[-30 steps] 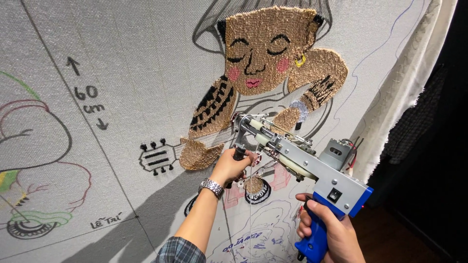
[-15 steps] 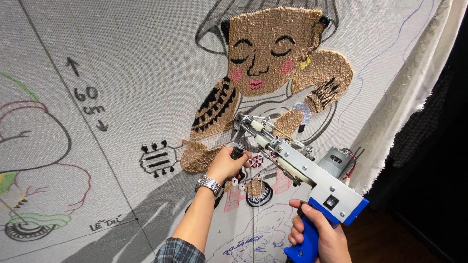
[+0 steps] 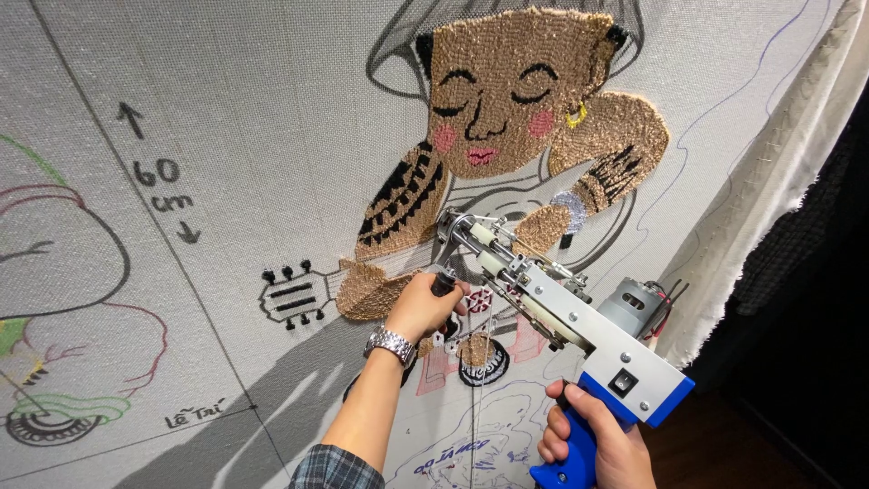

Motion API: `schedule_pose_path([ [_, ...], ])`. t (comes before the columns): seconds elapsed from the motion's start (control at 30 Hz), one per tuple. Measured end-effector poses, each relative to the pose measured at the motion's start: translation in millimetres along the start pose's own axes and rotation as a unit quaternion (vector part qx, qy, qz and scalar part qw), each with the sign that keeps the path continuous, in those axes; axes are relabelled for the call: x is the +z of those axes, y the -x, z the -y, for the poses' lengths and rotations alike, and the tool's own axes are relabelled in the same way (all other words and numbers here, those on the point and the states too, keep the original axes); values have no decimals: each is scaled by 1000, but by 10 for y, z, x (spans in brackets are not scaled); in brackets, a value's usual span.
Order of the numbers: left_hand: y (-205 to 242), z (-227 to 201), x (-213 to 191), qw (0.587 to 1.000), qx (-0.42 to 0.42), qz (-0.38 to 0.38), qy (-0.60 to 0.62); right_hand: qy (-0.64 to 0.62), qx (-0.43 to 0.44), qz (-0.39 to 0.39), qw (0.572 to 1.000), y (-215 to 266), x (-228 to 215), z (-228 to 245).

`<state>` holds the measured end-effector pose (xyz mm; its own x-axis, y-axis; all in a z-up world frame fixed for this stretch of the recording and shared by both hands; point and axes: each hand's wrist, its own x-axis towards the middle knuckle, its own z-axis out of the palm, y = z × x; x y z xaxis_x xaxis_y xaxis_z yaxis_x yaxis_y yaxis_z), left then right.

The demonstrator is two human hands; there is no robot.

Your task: Using a tufting gun to create a decorative rug on a canvas.

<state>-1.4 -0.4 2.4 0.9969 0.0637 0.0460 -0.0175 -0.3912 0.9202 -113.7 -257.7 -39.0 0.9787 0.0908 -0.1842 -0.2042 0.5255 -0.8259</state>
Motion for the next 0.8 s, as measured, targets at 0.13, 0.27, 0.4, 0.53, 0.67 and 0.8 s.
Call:
schedule_pose_path([
  [0.13, -23, 11, 7, 1000, 5, -4, -9, 0, 0, -1, 1000, 0, 10, 9],
  [0.27, -44, 15, 12, 1000, 3, -5, -6, -11, -4, 4, 1000, -11, 1, 5],
  [0.4, -63, -49, 8, 999, 7, -2, -53, -1, 12, -31, 999, 31, 119, 106],
  [0.53, -163, 53, 61, 999, 27, -19, -39, -18, 17, -7, 1000, -30, 45, 83],
  [0.67, -97, -40, 46, 1000, 12, -13, -22, -22, 13, -16, 1000, -34, 29, 84],
  [0.8, -90, -50, 81, 999, 14, -26, -20, -14, 20, -12, 1000, -29, 33, 110],
])
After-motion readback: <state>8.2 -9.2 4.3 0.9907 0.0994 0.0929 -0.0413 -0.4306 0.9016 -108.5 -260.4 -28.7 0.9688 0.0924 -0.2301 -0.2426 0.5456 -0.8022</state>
